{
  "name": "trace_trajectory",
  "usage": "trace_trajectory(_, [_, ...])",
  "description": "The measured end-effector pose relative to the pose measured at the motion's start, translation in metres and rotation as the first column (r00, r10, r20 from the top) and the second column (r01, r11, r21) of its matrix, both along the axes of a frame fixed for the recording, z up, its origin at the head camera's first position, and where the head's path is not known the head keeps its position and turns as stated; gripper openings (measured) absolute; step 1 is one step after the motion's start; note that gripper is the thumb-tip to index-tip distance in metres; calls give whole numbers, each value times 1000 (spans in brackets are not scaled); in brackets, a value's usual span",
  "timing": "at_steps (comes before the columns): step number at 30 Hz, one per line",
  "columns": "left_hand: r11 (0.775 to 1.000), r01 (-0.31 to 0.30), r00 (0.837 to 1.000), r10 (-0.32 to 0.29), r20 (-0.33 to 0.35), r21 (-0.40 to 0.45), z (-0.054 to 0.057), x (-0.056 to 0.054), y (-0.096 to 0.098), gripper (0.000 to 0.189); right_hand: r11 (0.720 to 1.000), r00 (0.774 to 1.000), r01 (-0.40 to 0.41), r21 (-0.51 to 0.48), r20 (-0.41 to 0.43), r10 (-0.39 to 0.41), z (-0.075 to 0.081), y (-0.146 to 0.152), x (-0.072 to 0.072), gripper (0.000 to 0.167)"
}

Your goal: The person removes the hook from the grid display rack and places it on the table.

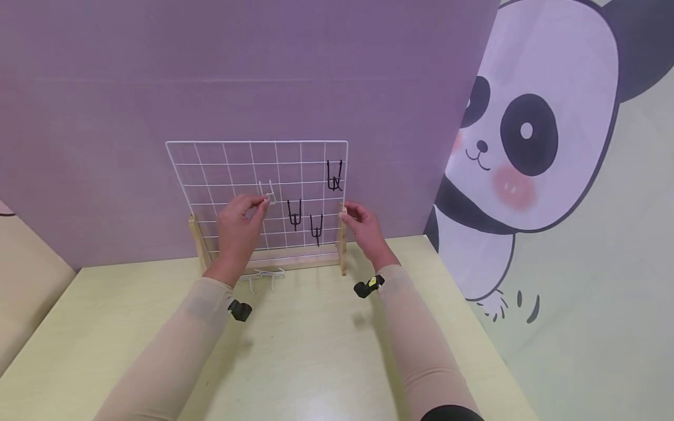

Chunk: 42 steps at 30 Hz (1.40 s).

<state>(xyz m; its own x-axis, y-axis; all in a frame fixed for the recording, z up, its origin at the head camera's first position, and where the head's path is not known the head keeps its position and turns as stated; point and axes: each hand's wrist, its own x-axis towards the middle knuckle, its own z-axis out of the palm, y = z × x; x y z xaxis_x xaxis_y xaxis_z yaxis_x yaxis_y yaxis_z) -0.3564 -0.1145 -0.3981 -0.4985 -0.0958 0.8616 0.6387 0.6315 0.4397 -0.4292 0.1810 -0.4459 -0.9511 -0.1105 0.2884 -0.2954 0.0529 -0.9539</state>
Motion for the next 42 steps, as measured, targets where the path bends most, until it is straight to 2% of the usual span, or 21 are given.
trace_trajectory(4, [1000, -18, 1000, 18, 13, -14, 7, 1, -1, 14, 1000, 1000, -9, -14, -1, 9, 0, 0, 0, 36])
trace_trajectory(11, [1000, -11, 1000, 11, 15, -4, 15, 5, -2, 14, 1000, 1000, -21, -14, 4, 21, 1, 0, 1, 36])
trace_trajectory(20, [1000, 0, 1000, 0, -25, 0, 25, 13, -2, 16, 1000, 1000, -16, 8, 21, 16, 3, 1, 2, 35])
trace_trajectory(30, [998, 29, 1000, -28, -5, 57, 22, 16, -6, 10, 1000, 1000, -20, 4, 20, 20, 2, 1, 1, 35])
trace_trajectory(35, [999, 27, 1000, -27, 3, 46, 19, 19, -9, 10, 1000, 1000, -18, 10, 23, 18, 2, 1, 3, 35])
trace_trajectory(42, [1000, 8, 1000, -8, -11, 2, 11, 22, -14, 8, 999, 999, -25, -39, 21, 25, -1, 0, -2, 34])
